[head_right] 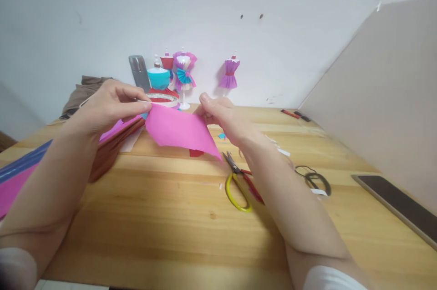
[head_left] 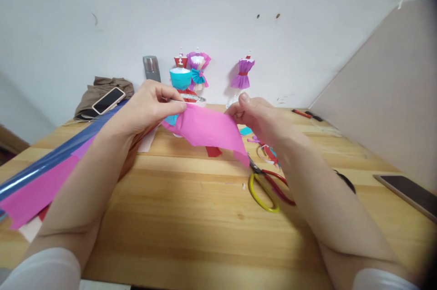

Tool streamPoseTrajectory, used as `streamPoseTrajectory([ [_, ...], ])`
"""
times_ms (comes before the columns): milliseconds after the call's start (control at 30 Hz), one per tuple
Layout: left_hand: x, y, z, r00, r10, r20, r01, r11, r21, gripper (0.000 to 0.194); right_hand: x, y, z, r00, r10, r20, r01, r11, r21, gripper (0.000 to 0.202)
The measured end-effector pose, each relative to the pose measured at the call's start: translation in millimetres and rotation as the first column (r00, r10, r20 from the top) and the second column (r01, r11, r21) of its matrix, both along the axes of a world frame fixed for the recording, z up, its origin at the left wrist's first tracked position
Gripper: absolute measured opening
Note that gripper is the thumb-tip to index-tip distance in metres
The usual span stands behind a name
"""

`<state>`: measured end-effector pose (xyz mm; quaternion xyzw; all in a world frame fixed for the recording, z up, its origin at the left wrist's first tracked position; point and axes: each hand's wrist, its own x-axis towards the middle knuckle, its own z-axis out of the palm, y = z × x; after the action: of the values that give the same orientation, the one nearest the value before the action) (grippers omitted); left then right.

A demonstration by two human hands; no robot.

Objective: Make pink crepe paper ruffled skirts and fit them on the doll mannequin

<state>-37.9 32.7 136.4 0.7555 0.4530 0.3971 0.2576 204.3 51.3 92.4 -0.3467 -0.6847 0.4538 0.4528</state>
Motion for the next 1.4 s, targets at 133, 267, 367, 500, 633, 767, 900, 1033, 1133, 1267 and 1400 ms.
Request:
streamPoseTrajectory([
  [133,-1.3,0.4,1.2,0.999,-0.013,-0.030,0.013,1.000,0.000,0.018,5.8,-1.4,3.1,1.000,-0.017,0.000,0.017,1.000,0.023,0.056],
  [267,-0.9,-0.3,2.1,0.998,-0.017,-0.068,0.018,1.000,0.019,0.018,7.2,-3.0,3.8,1.000,-0.014,-0.009,0.014,0.999,0.029,0.058],
  [367,0.1,-0.9,2.0,0.996,-0.022,-0.091,0.025,0.999,0.029,0.019,7.4,-4.2,4.5,1.000,-0.020,-0.012,0.021,0.999,0.039,0.058],
  [500,1.2,-0.1,-0.5,0.997,-0.041,-0.067,0.042,0.999,0.018,0.019,7.4,-5.2,5.3,0.998,-0.054,0.017,0.053,0.997,0.049,0.058],
  [633,2.0,1.9,-3.2,0.997,-0.043,-0.067,0.041,0.998,-0.038,0.017,7.2,-5.6,5.6,0.999,-0.038,0.028,0.037,0.999,0.033,0.059],
  [767,2.3,4.4,-4.7,0.995,-0.031,-0.091,0.026,0.999,-0.047,0.018,7.1,-4.3,5.0,0.999,-0.023,0.031,0.023,1.000,0.012,0.060],
  [900,1.4,8.3,-6.6,0.992,-0.032,-0.120,0.029,0.999,-0.031,0.020,7.3,-1.4,3.5,0.998,-0.044,0.047,0.043,0.999,0.017,0.060],
  [1033,1.3,10.5,-9.5,0.991,-0.031,-0.130,0.028,0.999,-0.026,0.020,5.5,-3.5,4.5,0.994,-0.050,0.097,0.046,0.998,0.039,0.060],
  [1133,3.6,8.5,-11.6,0.991,-0.034,-0.132,0.029,0.999,-0.038,0.019,-0.8,-11.2,6.9,0.981,-0.072,0.180,0.057,0.994,0.089,0.048],
  [1267,9.2,2.8,-14.1,0.993,-0.061,-0.102,0.057,0.998,-0.041,0.017,-15.5,-23.0,6.9,0.967,-0.110,0.230,0.081,0.988,0.130,0.032],
  [1400,14.7,-0.7,-15.9,0.989,-0.085,-0.117,0.079,0.996,-0.049,0.016,-27.3,-28.9,1.1,0.953,-0.172,0.249,0.129,0.975,0.179,0.024],
])
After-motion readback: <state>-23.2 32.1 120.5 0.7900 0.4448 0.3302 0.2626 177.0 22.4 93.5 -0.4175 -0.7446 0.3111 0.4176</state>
